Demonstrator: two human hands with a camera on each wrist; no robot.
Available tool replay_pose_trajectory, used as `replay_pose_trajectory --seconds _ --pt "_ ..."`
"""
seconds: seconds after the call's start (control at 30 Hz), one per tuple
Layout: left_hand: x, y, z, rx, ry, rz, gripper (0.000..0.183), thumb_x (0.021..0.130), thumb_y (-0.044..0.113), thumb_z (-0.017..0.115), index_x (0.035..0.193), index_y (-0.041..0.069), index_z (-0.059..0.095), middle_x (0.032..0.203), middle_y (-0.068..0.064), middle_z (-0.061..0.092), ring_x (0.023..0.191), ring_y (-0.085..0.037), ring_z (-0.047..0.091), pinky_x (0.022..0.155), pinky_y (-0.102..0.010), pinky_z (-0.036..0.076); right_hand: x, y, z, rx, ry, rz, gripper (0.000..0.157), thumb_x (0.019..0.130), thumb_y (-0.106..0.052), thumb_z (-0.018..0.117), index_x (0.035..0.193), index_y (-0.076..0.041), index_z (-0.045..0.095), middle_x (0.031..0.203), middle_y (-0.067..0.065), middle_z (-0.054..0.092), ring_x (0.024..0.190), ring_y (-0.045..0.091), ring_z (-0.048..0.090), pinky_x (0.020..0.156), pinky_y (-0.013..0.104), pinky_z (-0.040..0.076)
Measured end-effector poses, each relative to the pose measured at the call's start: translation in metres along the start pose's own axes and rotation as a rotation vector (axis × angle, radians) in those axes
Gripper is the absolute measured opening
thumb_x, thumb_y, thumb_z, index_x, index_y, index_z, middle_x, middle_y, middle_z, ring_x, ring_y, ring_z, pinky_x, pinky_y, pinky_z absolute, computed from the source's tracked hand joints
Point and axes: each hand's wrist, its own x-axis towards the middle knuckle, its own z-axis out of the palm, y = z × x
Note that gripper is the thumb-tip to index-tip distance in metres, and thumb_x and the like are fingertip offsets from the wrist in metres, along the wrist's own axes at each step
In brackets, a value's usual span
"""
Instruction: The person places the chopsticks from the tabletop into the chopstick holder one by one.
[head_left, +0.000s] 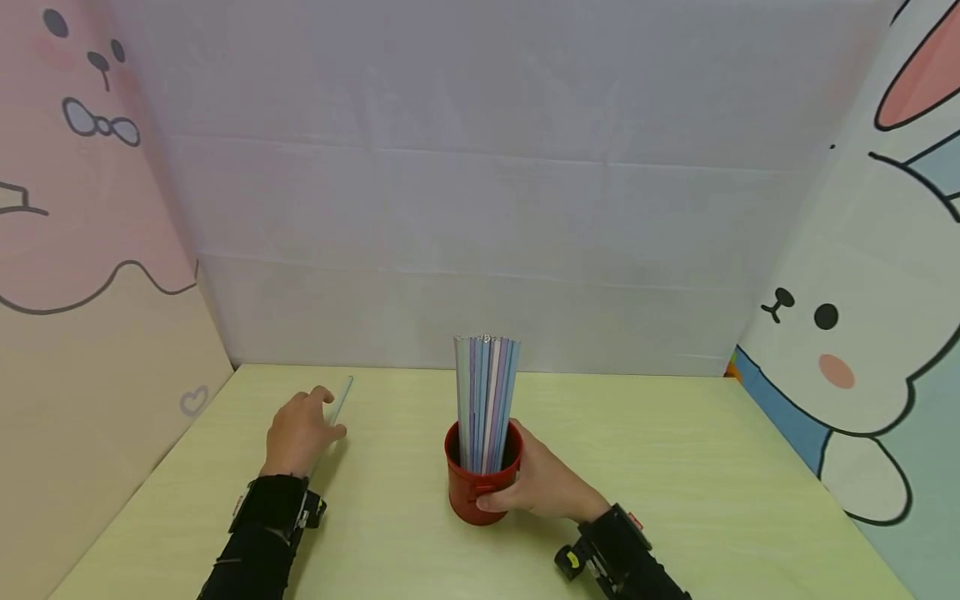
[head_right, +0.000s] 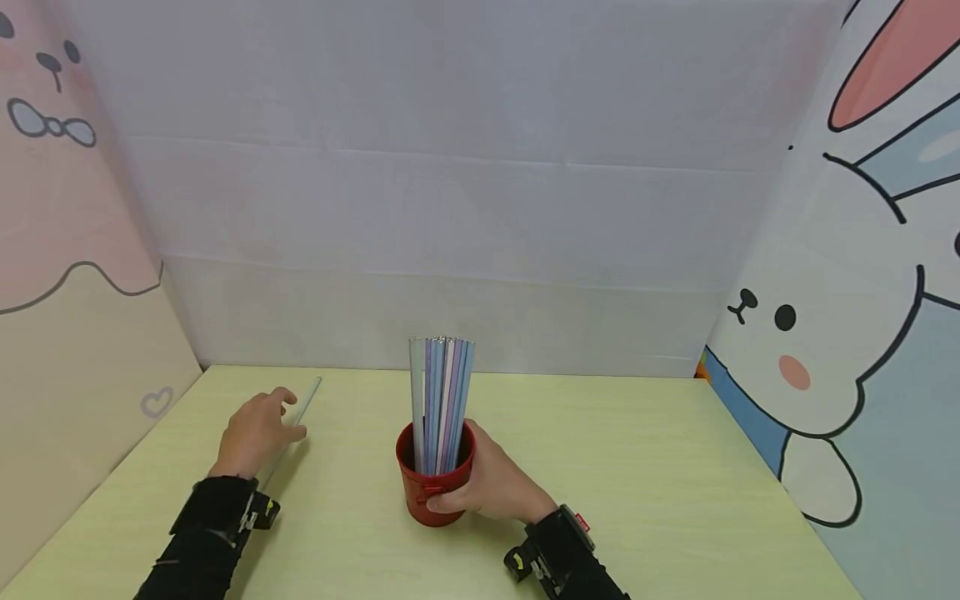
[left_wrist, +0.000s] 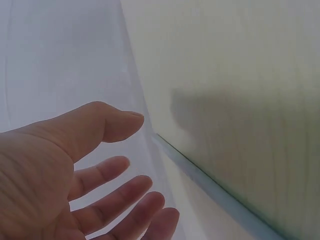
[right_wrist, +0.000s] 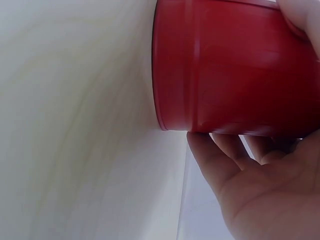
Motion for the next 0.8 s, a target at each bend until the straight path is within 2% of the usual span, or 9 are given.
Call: replay_pose_trajectory --seconds 0.2,0.33,0.57,0.7,0.8 --pt "-0.001 -0.004 0.004 0.022 -0.063 -0.065 0.048 0.073 0.013 0.076 0.113 -0.004 0.055 0.097 -0.024 0.057 0.076 -0.035 0.055 0.055 -0.046 0.048 0.000 0.000 0.001 0.006 -0.004 -0.013 0.083 0.075 -0.012 0.081 0.141 -0.018 0.031 0.134 0.005 0.048 0.117 0.023 0.051 0.093 0.039 0.046" --pt "-0.002 -0.004 0.005 0.054 -0.098 -0.079 0.047 0.073 0.012 0.075 0.111 -0.005 0.054 0.091 -0.023 0.057 0.072 -0.033 0.053 0.054 -0.045 0.047 0.002 0.004 0.001 0.009 -0.005 -0.012 0.084 0.075 -0.013 0.081 0.142 -0.020 0.030 0.134 0.003 0.048 0.117 0.023 0.050 0.092 0.038 0.047" --pt "-0.004 -0.002 0.008 0.056 -0.104 -0.073 0.028 0.074 0.004 0.070 0.095 -0.006 0.055 0.079 -0.017 0.057 0.062 -0.029 0.050 0.050 -0.041 0.044 0.006 0.033 -0.002 -0.019 0.001 0.006 0.087 0.074 -0.023 0.083 0.141 -0.031 0.028 0.134 -0.006 0.047 0.117 0.017 0.050 0.091 0.035 0.047" --pt "-0.003 -0.003 0.011 0.062 -0.097 -0.076 0.018 0.073 0.001 0.067 0.087 -0.004 0.057 0.078 -0.018 0.059 0.061 -0.029 0.052 0.050 -0.042 0.045 0.006 0.034 -0.001 -0.015 -0.002 0.006 0.088 0.074 -0.023 0.083 0.142 -0.031 0.028 0.134 -0.005 0.047 0.117 0.017 0.049 0.091 0.035 0.048" --pt "-0.003 -0.001 0.011 0.048 -0.112 -0.074 0.017 0.073 0.001 0.069 0.087 -0.003 0.060 0.081 -0.018 0.061 0.063 -0.029 0.053 0.051 -0.041 0.046 0.006 0.034 -0.001 -0.020 -0.001 0.010 0.089 0.074 -0.024 0.084 0.142 -0.032 0.027 0.134 -0.006 0.046 0.117 0.017 0.049 0.091 0.035 0.048"
